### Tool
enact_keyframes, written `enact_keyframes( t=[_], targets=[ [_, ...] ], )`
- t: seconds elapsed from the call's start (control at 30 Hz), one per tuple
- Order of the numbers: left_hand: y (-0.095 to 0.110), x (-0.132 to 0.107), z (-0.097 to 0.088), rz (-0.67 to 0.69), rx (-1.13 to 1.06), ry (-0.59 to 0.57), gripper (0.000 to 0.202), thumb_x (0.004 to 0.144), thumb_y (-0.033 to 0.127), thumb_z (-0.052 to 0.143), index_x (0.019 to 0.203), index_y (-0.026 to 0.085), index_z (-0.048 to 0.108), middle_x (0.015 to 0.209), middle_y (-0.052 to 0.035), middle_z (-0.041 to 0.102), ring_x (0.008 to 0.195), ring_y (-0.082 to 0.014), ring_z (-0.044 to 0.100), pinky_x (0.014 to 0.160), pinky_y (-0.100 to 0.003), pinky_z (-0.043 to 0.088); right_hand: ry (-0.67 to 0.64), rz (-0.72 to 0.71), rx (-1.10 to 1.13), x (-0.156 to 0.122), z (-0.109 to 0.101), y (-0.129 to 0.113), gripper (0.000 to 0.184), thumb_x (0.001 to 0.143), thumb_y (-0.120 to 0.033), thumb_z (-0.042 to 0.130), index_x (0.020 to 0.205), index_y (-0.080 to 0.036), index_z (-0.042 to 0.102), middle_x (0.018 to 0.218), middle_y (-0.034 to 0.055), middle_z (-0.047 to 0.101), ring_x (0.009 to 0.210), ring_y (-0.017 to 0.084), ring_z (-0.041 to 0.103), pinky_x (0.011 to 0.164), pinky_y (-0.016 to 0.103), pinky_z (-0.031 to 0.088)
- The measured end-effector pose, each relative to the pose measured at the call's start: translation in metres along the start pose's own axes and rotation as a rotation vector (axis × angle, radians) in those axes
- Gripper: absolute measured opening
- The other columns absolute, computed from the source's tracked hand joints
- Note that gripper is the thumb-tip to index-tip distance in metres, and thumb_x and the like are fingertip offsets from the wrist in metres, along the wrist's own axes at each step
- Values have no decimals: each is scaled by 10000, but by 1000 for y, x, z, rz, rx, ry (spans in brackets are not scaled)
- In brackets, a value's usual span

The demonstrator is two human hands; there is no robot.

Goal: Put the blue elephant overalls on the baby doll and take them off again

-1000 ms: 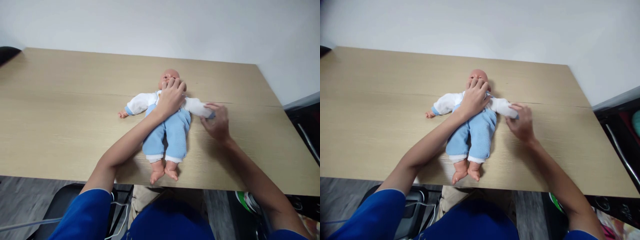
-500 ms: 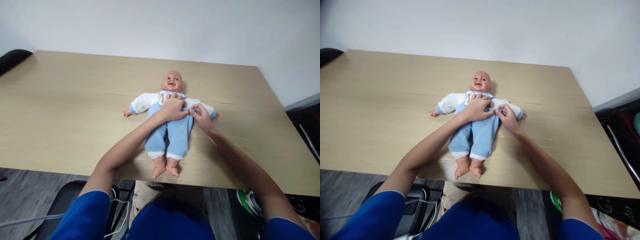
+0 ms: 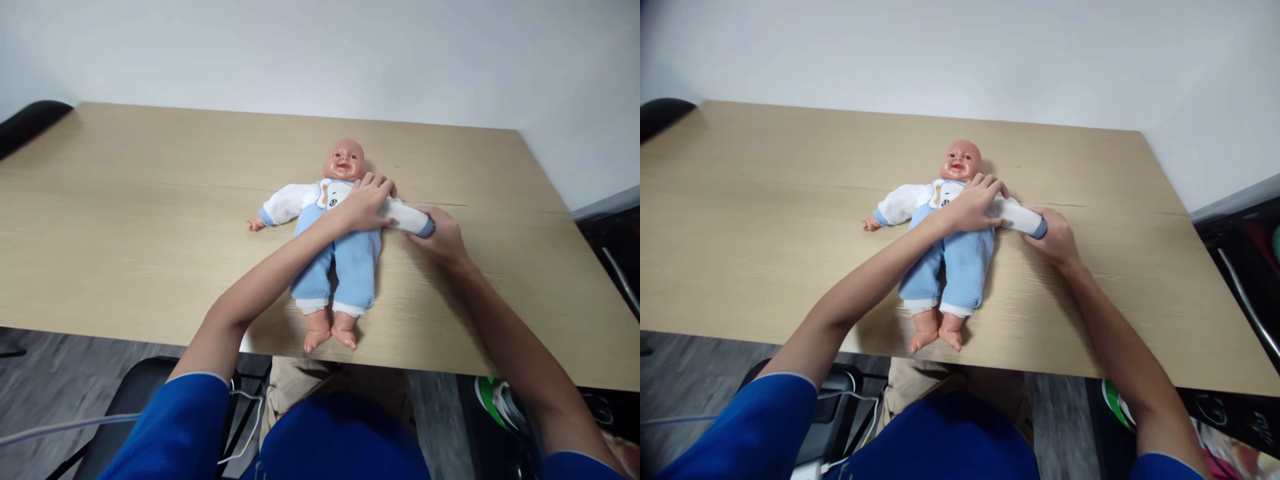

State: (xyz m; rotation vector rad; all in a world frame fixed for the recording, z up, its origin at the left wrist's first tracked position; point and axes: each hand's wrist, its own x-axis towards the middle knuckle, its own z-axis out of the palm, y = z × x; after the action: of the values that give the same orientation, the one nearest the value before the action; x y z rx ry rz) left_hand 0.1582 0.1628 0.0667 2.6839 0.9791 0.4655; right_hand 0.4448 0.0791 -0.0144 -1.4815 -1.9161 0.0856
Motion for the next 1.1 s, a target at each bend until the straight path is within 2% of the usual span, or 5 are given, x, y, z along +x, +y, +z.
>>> enact_keyframes(
  t=[0.17, 0.33, 0.73, 0.97, 1.1],
  targets=[
    [3, 15, 9, -39, 87, -105, 699, 963, 290, 900, 1600, 119, 669, 1649, -273, 732, 1555, -471, 618, 1301, -609, 507, 195, 82, 219, 2, -1, -19, 707, 847, -614, 1042, 1406, -248, 811, 1389, 178, 886, 1233, 401, 860, 1098, 578, 739],
    [-7, 6, 13, -21, 15, 27, 490, 1076, 329, 708, 1531, 149, 736, 1528, -225, 823, 1445, -442, 688, 1261, -591, 522, 201, 231, 593, -7, 16, -30, 1178, 767, -779, 1104, 1712, -303, 587, 1575, 196, 773, 1323, 383, 835, 1143, 590, 754],
    [-34, -16, -1, -170, -506, 367, 495, 1130, 629, 752, 1425, 232, 783, 1516, -157, 861, 1457, -361, 762, 1275, -519, 605, -295, 158, 633, -4, 57, -79, 557, 1071, -721, 836, 1447, -310, 797, 1527, 157, 846, 1473, 409, 765, 1374, 687, 572],
    [-78, -30, -5, -313, -879, 643, 646, 1017, 796, 796, 1370, 254, 787, 1547, -154, 862, 1575, -402, 762, 1371, -583, 605, -170, 473, 1027, 36, 108, -134, 629, 907, -916, 859, 1138, -345, 733, 1209, 28, 862, 1261, 330, 784, 1166, 511, 668],
    [-94, -45, -14, -360, -1026, 703, 747, 1041, 936, 669, 1354, 270, 799, 1467, -150, 881, 1560, -412, 782, 1299, -582, 667, -284, 472, 1097, 59, 121, -159, 784, 907, -1057, 758, 1218, -337, 742, 1258, 56, 886, 1329, 333, 786, 1106, 492, 684]
  ],
)
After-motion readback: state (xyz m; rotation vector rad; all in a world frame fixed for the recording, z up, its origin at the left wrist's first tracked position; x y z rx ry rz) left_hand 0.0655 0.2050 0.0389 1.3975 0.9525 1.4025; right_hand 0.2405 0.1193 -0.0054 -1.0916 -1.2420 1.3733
